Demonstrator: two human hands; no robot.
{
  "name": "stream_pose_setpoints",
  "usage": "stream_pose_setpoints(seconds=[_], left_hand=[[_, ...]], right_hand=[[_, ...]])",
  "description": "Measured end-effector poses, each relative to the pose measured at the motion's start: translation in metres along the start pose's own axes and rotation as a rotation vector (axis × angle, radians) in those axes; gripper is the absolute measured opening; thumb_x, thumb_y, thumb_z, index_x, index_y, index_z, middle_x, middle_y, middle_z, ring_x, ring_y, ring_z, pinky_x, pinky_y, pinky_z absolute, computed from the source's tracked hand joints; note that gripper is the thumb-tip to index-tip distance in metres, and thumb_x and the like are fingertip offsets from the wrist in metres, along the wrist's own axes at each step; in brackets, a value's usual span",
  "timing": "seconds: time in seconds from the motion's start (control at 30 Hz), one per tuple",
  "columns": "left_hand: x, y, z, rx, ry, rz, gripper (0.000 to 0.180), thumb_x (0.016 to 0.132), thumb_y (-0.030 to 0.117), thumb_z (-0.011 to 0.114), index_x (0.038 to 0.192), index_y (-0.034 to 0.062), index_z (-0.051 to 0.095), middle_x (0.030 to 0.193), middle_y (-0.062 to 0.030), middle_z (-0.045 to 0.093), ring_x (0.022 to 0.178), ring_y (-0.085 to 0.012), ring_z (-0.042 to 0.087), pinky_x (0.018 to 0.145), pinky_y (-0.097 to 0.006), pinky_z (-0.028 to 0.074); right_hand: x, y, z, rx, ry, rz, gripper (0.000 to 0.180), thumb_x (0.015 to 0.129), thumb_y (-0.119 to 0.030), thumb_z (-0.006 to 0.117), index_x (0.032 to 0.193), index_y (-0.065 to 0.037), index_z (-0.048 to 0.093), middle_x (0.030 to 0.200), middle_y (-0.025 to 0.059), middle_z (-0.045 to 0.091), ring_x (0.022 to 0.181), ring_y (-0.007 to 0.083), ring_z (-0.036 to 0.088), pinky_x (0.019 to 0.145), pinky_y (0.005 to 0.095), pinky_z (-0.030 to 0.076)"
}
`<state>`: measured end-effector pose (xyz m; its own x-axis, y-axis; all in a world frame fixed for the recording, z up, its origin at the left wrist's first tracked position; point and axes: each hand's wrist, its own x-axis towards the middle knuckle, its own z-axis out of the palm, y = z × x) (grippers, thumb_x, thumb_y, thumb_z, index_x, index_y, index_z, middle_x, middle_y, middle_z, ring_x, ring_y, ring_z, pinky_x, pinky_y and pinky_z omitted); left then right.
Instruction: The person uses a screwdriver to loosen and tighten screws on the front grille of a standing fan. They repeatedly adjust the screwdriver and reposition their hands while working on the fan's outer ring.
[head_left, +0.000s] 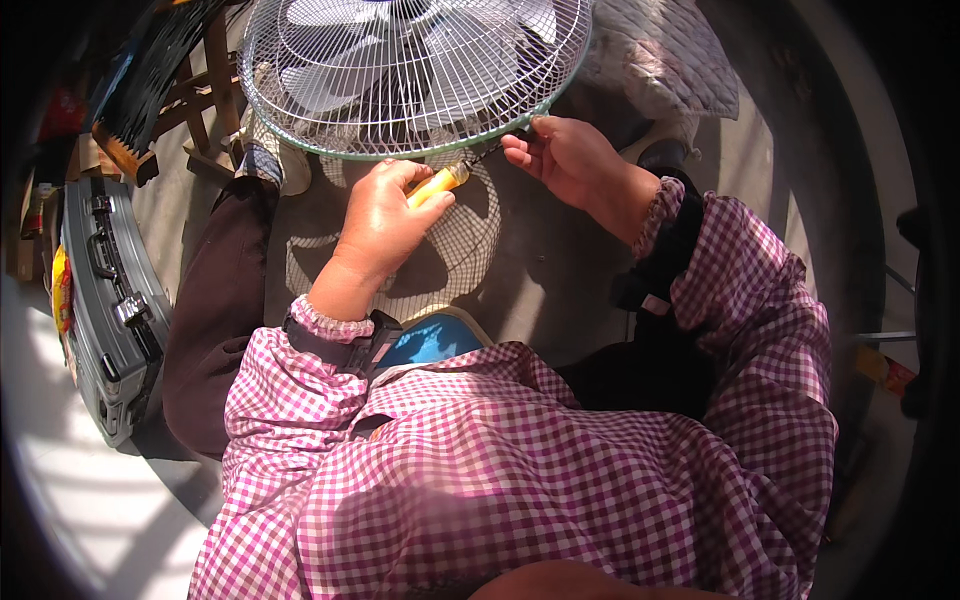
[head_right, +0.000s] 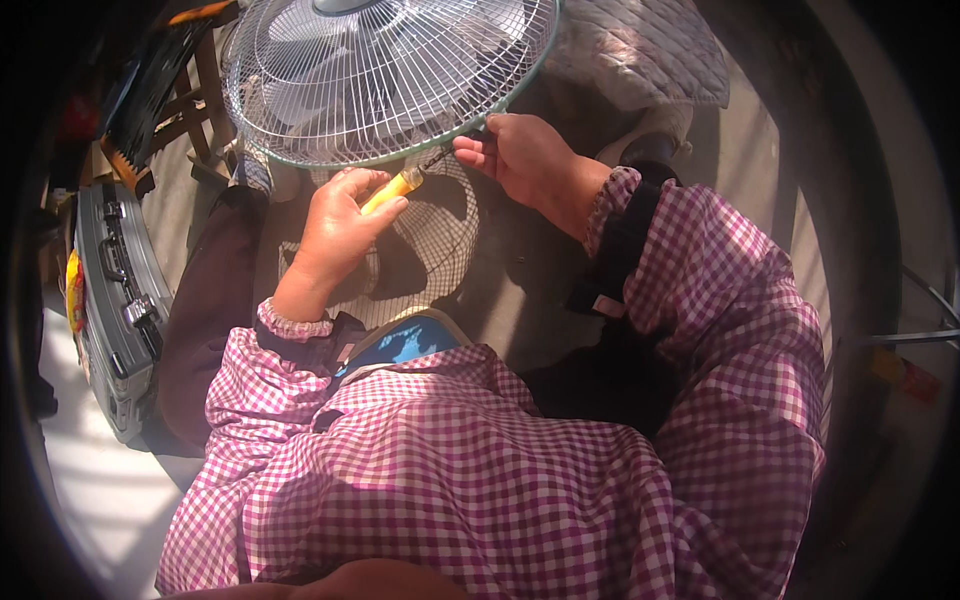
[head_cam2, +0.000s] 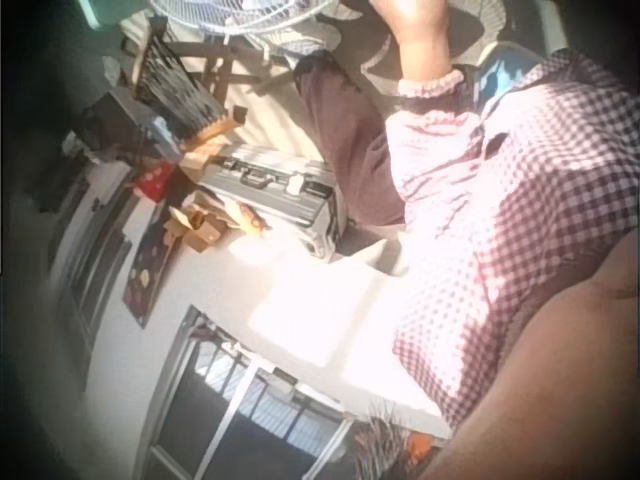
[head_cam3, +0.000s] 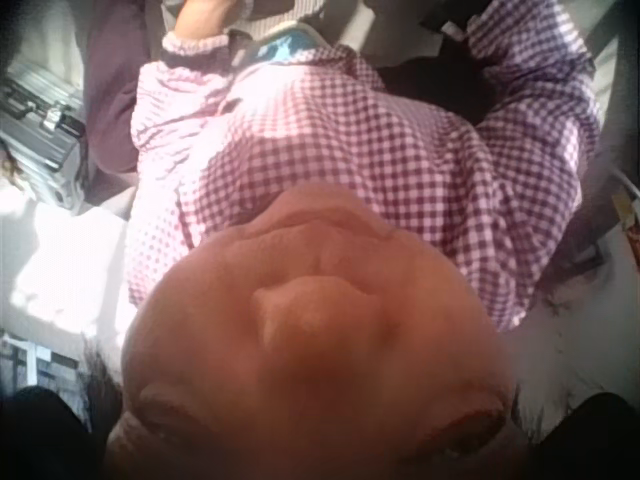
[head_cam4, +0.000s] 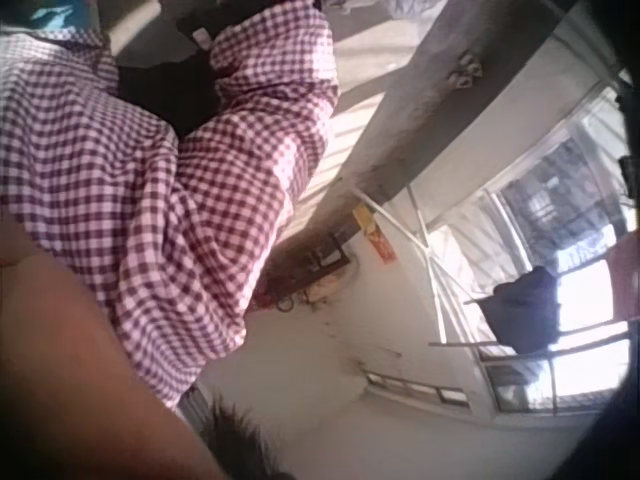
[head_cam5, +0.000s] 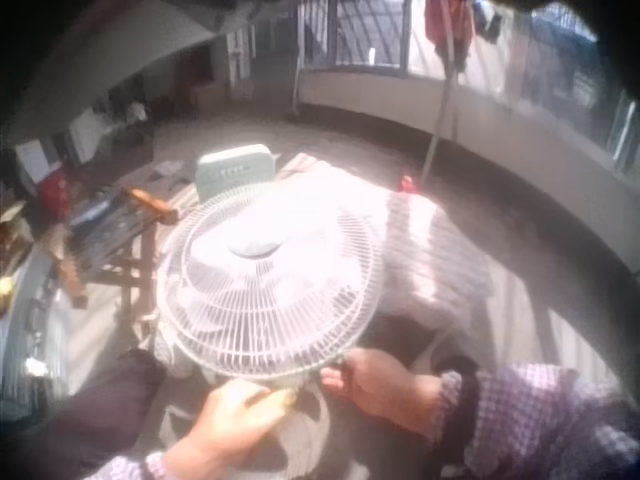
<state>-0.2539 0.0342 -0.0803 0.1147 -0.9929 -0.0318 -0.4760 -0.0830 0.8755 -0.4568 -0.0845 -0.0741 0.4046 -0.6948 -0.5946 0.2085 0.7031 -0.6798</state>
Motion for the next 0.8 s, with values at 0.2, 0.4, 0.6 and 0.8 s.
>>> stream_pose_setpoints(seconds=[0.2,0.4,0.6,0.8], left_hand=[[0.001,0.0,-0.026,-0.564,-0.321,-0.463,0.042,0.093,0.036,0.064,0.116,0.0015,0.061,0.081,-0.005,0.066,0.051,-0.0037,0.049,0.041,-0.017,0.034],[-0.005,-0.012,-0.009,-0.537,-0.321,-0.32,0.032,0.095,0.027,0.062,0.114,0.0007,0.059,0.082,-0.0055,0.066,0.058,-0.0061,0.053,0.052,-0.019,0.042],[-0.017,-0.017,0.006,0.469,0.061,0.324,0.036,0.086,0.024,0.069,0.117,0.0067,0.06,0.104,-0.0118,0.069,0.089,-0.0306,0.068,0.076,-0.037,0.056],[-0.015,-0.016,0.009,0.431,0.072,0.351,0.035,0.087,0.023,0.068,0.116,0.0051,0.06,0.106,-0.012,0.068,0.092,-0.0293,0.067,0.077,-0.036,0.055]], right_hand=[[0.004,0.002,0.0,0.05,0.006,0.029,0.018,0.096,-0.005,0.036,0.105,0.009,0.043,0.11,0.0202,0.051,0.106,0.0309,0.06,0.085,0.0372,0.058],[0.003,0.0,-0.004,0.032,-0.011,0.059,0.02,0.098,-0.008,0.036,0.11,0.004,0.044,0.113,0.0157,0.053,0.1,0.0261,0.061,0.079,0.0346,0.058],[0.005,0.003,-0.004,0.019,-0.028,0.053,0.022,0.1,-0.012,0.035,0.113,0.001,0.046,0.113,0.0142,0.055,0.095,0.022,0.06,0.072,0.0313,0.054],[0.005,-0.002,-0.01,0.002,-0.049,0.113,0.025,0.101,-0.014,0.035,0.111,-0.002,0.055,0.102,0.0074,0.063,0.087,0.0163,0.063,0.075,0.0286,0.054]])
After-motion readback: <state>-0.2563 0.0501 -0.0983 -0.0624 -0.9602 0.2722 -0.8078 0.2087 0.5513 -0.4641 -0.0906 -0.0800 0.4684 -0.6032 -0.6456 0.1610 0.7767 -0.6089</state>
